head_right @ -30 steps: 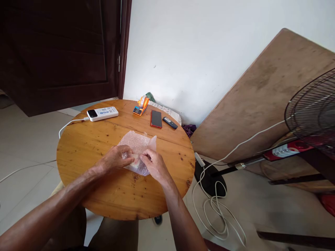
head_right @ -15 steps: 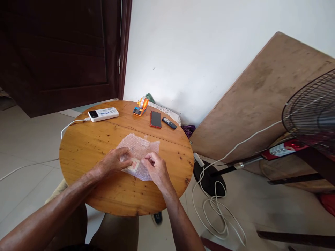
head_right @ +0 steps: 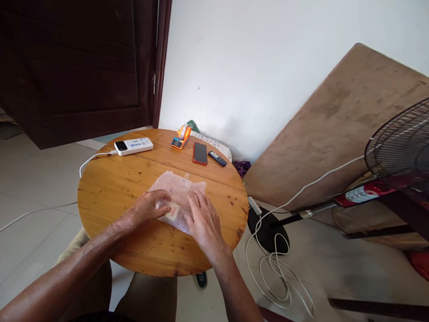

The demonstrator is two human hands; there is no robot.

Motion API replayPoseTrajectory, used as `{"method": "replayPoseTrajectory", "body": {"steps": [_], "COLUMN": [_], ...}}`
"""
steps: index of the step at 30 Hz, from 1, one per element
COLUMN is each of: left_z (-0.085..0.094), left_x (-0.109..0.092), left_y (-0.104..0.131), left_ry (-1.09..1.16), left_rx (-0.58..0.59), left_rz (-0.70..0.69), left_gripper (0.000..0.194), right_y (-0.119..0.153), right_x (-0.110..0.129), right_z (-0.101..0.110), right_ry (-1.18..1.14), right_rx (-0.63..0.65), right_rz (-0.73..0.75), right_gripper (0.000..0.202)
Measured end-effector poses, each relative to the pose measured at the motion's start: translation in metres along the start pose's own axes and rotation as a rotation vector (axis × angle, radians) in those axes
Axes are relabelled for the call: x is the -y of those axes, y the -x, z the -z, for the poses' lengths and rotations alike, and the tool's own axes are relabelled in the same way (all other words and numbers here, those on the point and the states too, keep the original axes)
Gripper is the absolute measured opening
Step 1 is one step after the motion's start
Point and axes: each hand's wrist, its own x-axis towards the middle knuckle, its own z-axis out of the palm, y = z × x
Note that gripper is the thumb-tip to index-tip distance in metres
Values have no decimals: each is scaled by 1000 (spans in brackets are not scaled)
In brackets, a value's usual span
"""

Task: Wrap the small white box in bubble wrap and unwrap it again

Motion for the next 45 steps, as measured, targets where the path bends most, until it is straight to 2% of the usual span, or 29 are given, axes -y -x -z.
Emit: {"method": "replayPoseTrajectory", "body": {"steps": [3,8,12,17,22,25,27,29,32,38,43,45], "left_z": [0,0,5,24,37,37,38,41,42,30,25,24], "left_x": [-1,-1,0,6,20,28,28,25,17,14,21,22], "left_y": [0,-1,1,11,25,35,40,42,38,23,16,14], "left_ry": [-8,-11,41,87,-86,-207,-219,-204,-206,-295,-225,-169], "left_rx": [7,18,41,1,-37,-128,-169,-138,-38,12,48,26], "left_rz": [-8,5,-4,-4,194,270,336,413,460,449,429,418], "left_gripper": [22,23,25,33,27,25,30,36,34,26,16,13], "right_y": [-2,4,8,6,-1,-6,-9,-12,-15,-20,-22,-21], "right_x": [19,40,43,46,53,57,59,61,63,67,64,62], "right_z": [0,-7,-11,-8,-5,-3,-2,-1,-1,-4,-5,-5], "right_ry": [156,158,141,159,255,325,364,399,450,567,571,548], "right_rx": [-12,20,49,120,178,191,210,221,225,227,223,221], "right_rz": [106,227,195,175,211,235,251,261,266,323,359,359], "right_gripper": [39,29,24,30,34,36,34,31,20,15,17,16]}}
